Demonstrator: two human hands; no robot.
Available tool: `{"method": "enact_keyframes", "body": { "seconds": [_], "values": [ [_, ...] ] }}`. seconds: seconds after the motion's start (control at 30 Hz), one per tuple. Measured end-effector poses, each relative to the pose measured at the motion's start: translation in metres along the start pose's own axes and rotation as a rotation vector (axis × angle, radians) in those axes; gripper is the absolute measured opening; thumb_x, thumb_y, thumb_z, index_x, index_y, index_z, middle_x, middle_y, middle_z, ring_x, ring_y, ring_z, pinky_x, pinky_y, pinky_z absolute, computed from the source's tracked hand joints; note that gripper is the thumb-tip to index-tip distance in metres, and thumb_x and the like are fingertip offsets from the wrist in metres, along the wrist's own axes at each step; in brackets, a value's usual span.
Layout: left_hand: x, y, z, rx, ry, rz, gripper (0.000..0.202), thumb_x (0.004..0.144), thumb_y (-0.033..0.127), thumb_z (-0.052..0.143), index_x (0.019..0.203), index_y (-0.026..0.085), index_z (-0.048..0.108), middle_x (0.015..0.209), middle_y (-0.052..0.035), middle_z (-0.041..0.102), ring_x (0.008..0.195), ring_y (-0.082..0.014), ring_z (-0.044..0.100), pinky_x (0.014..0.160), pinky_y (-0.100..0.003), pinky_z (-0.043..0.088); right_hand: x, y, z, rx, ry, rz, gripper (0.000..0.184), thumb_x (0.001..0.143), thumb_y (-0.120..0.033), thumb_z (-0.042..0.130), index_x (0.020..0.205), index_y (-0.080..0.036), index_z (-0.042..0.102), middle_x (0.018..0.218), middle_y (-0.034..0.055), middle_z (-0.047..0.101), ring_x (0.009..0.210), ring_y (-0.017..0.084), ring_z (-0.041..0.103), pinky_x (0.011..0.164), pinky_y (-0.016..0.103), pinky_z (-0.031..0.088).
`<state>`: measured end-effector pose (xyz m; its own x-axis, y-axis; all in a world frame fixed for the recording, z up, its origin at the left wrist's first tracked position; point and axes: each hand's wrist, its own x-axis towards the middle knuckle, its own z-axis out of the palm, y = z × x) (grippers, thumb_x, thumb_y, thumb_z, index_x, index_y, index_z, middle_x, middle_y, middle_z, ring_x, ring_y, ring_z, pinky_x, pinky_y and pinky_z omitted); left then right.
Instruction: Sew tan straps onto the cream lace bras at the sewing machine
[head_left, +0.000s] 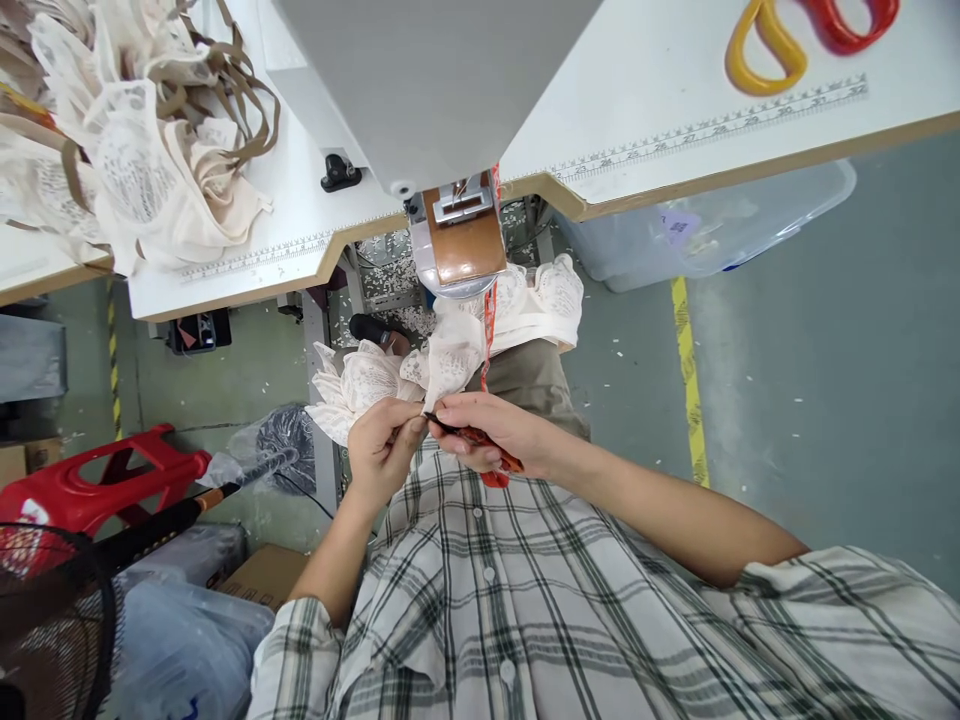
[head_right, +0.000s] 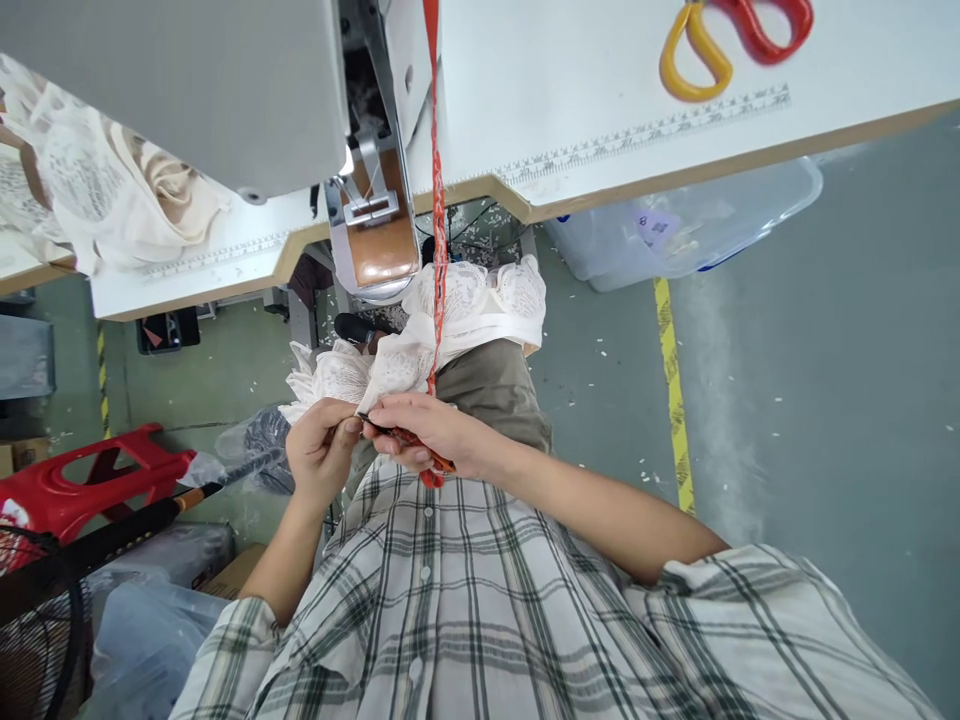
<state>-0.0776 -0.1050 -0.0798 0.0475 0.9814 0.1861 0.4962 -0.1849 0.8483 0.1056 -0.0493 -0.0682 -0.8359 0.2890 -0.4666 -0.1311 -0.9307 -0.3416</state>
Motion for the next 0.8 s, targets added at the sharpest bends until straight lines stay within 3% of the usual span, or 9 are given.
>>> {"method": "enact_keyframes", "body": {
  "seconds": [0.47,0.8],
  "values": [
    [-0.0019,0.0047,0.0070,-0.173,0.048,-0.164,0.013,0.094,0.029,0.060,0.094,0.019,0.070,0.073,-0.0015,0.064,0.065,-0.0131,0.058,0.064,-0.026,0.047,-0.0040,0.0013,0.0033,0.050,-0.026,-0.061,0.023,0.090,-0.036,0.054,0.084,-0.014,0.057,0.059,-0.0067,0.049,0.034,0.000,0.026,0.033,0.013,0.020],
    [0.0020,0.0081,0.0067,-0.125,0.052,-0.091,0.010,0.093,0.019,0.060,0.096,0.020,0.070,0.076,-0.0009,0.066,0.068,-0.0117,0.058,0.065,-0.024,0.046,-0.0051,0.0001,0.0040,0.072,0.003,-0.088,0.023,0.090,-0.036,0.055,0.085,-0.014,0.058,0.059,-0.0064,0.050,0.035,0.000,0.026,0.034,0.013,0.020]
  ]
}}
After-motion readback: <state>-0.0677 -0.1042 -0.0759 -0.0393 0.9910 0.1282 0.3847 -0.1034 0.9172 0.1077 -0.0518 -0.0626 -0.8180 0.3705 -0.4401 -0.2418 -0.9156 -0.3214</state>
